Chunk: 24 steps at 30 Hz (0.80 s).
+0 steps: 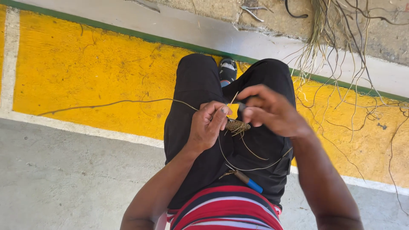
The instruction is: The recorder is weaving a decorative item using straw or bamboo fibers while sitting in a workshop.
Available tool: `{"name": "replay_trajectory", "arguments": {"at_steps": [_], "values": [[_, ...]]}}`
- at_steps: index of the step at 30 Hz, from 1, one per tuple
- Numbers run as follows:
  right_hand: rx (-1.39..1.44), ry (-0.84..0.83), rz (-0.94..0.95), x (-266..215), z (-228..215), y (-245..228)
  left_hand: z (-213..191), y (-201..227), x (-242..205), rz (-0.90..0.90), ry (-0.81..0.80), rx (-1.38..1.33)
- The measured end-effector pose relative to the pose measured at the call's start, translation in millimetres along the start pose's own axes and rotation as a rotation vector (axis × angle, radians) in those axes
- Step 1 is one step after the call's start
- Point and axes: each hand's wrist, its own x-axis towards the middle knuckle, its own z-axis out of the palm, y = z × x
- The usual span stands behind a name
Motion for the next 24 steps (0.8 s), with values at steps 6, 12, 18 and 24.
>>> {"name": "replay_trajectory", "arguments": {"at_steps": [6,12,18,24], "values": [[0.180,-0.211,-0.026,15,23,13,-12,-2,-3,0.038,-0.029,0.165],[0.338,-0.139,0.002,8,18,13,-10,-1,-1,0.112,-0.047,0.229],[0.371,0.226,-0.157,9,-13,11,-14,-15,-5,0.056,-0.062,0.099],[-0.025,0.002,-0.220,14,16,5,-19,-27,3,-0.054,-0.142,-0.409]]}}
